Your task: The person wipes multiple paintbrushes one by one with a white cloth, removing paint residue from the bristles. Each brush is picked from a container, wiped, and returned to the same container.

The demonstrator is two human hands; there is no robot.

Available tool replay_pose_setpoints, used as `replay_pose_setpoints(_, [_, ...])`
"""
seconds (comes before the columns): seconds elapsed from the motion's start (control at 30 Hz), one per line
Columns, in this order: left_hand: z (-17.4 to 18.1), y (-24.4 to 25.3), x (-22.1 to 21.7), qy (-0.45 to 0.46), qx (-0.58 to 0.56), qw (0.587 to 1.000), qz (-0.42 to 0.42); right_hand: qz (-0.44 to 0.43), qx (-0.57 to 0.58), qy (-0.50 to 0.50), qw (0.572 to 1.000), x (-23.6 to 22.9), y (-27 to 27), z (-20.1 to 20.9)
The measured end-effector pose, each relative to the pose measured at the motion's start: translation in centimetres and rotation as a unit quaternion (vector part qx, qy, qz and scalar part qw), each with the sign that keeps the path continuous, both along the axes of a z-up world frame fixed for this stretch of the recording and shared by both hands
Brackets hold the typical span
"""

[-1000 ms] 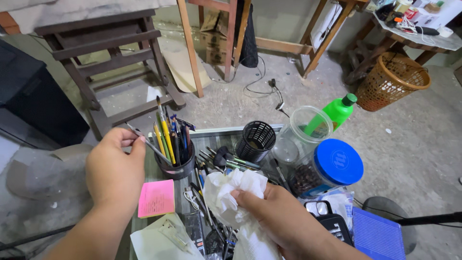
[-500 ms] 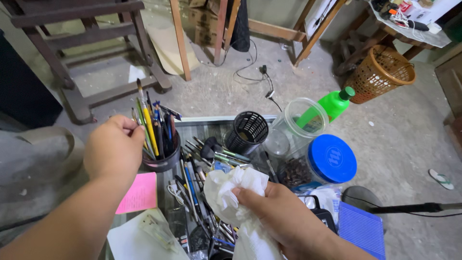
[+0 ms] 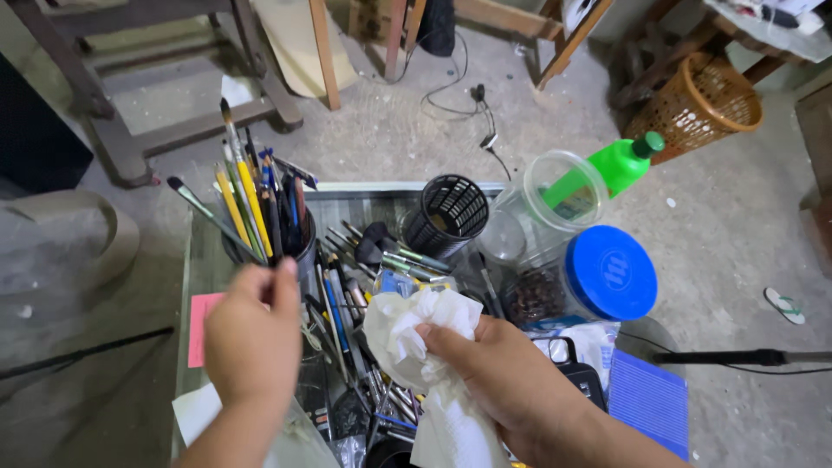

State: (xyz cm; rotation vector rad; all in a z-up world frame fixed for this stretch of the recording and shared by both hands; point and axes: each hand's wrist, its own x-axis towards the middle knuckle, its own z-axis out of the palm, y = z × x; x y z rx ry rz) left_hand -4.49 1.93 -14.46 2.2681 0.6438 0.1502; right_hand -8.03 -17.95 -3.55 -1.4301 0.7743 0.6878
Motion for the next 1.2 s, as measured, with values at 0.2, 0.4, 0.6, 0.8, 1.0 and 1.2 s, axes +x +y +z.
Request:
replay_pose_setpoints(0.2, [-2.8, -1.6, -1.8, 0.275, 0.002, 0.954, -0.118, 0.018, -0.064, 0.05, 0.997, 0.0, -0.9, -1.0])
replay_pose_setpoints(0.4, [-4.9, -2.6, -2.2, 0.363, 0.046, 0.912, -0.186, 0.009, -0.025, 0.052, 0.998, 0.2, -1.3, -1.2])
replay_pose_setpoints(0.6, [-4.4, -2.7, -1.9, 0.355, 0.026, 0.913, -0.199, 0.013, -0.05, 0.073, 0.996, 0.3, -1.2, -0.8])
replay_pose_setpoints(0.8, [-1.2, -3.1, -2.8, 0.333, -0.032, 0.928, -0.167, -0.002, -0.042, 0.05, 0.998, 0.0, -1.1, -1.6])
replay_pose_setpoints(1.0, [1.9, -4.3, -4.5, 0.227, -0.109, 0.952, -0.173, -0.08, 0.019, -0.012, 0.997, -0.5, -1.5, -3.1])
replay_pose_setpoints(1.2, [5.2, -6.0, -5.5, 0.096, -0.192, 0.937, -0.275, -0.111, 0.119, -0.049, 0.985, -0.1, -0.9, -2.6])
